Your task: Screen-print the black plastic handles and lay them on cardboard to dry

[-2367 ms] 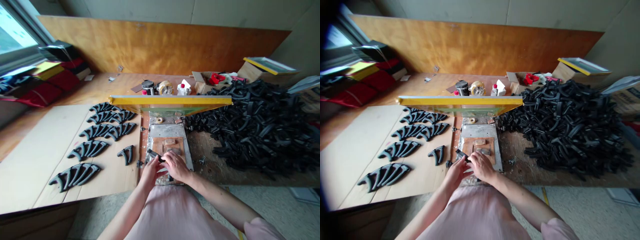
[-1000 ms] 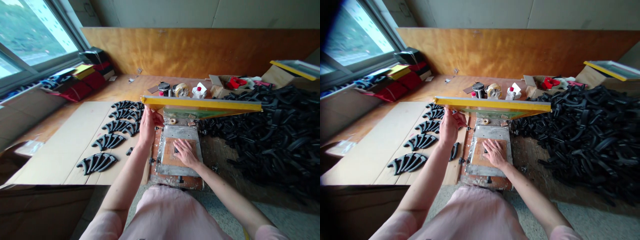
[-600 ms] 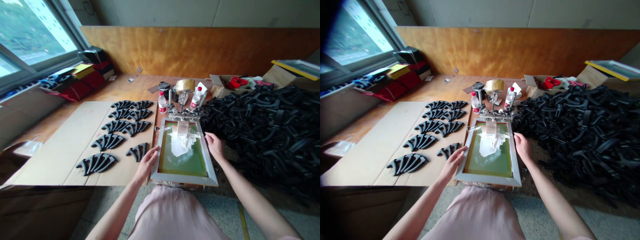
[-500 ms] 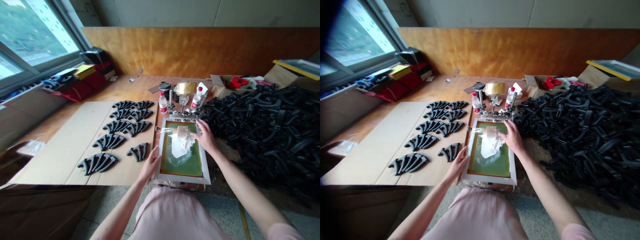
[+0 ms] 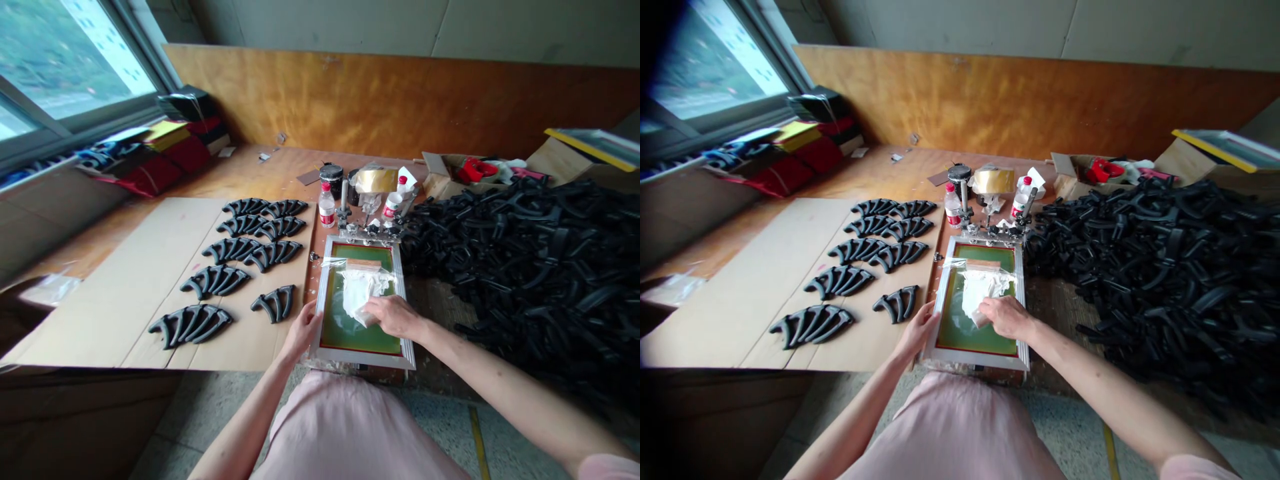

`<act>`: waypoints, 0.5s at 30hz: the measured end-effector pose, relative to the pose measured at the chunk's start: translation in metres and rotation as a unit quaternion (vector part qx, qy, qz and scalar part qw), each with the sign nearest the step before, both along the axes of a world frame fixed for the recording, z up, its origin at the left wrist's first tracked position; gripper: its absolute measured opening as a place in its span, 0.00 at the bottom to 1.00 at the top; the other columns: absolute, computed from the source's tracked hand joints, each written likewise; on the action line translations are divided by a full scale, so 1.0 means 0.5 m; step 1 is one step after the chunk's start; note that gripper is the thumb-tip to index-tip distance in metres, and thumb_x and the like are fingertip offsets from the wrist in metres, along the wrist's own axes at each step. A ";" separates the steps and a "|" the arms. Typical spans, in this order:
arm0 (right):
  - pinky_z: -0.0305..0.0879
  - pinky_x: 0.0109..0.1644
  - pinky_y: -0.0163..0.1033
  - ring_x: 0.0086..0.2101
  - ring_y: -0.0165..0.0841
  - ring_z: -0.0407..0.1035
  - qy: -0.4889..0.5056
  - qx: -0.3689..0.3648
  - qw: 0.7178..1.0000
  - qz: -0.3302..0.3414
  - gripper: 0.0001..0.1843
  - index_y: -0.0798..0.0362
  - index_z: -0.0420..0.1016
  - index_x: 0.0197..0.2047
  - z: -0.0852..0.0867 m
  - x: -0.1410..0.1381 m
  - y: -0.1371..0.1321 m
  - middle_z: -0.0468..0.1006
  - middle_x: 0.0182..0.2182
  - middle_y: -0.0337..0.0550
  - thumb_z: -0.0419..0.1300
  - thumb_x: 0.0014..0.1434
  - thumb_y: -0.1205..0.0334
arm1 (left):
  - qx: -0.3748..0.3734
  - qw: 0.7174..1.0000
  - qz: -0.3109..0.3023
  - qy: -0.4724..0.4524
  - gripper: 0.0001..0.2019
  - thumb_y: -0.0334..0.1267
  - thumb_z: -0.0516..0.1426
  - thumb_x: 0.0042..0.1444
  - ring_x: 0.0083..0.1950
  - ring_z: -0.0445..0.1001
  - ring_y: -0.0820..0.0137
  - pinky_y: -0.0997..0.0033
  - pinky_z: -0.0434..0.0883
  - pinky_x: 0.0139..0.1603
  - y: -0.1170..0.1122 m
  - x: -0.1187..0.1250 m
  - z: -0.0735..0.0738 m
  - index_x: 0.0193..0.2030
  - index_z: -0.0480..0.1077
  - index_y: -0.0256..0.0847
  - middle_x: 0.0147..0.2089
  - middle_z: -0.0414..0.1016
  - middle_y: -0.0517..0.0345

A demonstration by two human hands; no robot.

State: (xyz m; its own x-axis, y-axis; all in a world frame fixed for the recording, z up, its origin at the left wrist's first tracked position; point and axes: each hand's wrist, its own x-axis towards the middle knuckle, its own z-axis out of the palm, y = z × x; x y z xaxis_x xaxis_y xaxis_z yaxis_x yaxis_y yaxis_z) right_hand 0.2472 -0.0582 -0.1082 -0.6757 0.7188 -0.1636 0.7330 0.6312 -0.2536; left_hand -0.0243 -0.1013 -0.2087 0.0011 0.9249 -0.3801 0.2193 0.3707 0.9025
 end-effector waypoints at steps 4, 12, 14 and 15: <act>0.64 0.39 0.36 0.39 0.35 0.72 0.055 0.051 0.995 -0.063 0.09 0.50 0.76 0.38 -0.009 -0.016 0.013 0.79 0.36 0.42 0.58 0.56 0.71 | 0.006 1.000 0.009 -0.016 0.31 0.58 0.56 0.55 0.33 0.74 0.68 0.74 0.68 0.30 -0.001 0.003 0.003 0.59 0.67 0.41 0.34 0.76 0.57; 0.68 0.40 0.36 0.38 0.34 0.74 0.103 0.066 0.991 -0.048 0.14 0.48 0.77 0.46 -0.039 -0.013 -0.023 0.80 0.41 0.40 0.59 0.58 0.70 | -0.009 0.998 0.030 -0.055 0.31 0.58 0.59 0.52 0.34 0.76 0.67 0.73 0.69 0.31 -0.003 0.007 0.018 0.58 0.67 0.41 0.35 0.78 0.55; 0.69 0.41 0.37 0.39 0.34 0.75 0.126 0.081 0.984 -0.101 0.17 0.44 0.75 0.52 -0.009 -0.023 0.018 0.80 0.43 0.38 0.62 0.58 0.64 | -0.011 0.998 0.021 -0.065 0.33 0.57 0.60 0.51 0.33 0.76 0.67 0.73 0.68 0.30 -0.001 0.003 0.040 0.60 0.66 0.41 0.34 0.77 0.56; 0.69 0.43 0.38 0.41 0.35 0.75 0.135 0.093 0.978 -0.132 0.22 0.42 0.72 0.56 0.008 -0.028 0.044 0.80 0.45 0.39 0.64 0.58 0.62 | -0.012 0.997 0.015 -0.074 0.35 0.57 0.60 0.51 0.32 0.75 0.67 0.74 0.68 0.29 -0.001 0.001 0.056 0.62 0.64 0.41 0.33 0.77 0.57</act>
State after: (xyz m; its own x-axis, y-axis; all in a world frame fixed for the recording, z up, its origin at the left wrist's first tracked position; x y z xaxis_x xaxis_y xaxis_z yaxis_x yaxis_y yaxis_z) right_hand 0.2331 -0.0360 -0.1041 -0.4631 0.8743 0.1455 0.7984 0.4827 -0.3599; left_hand -0.0238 -0.1016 -0.1806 0.0308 0.9162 -0.3994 0.0721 0.3965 0.9152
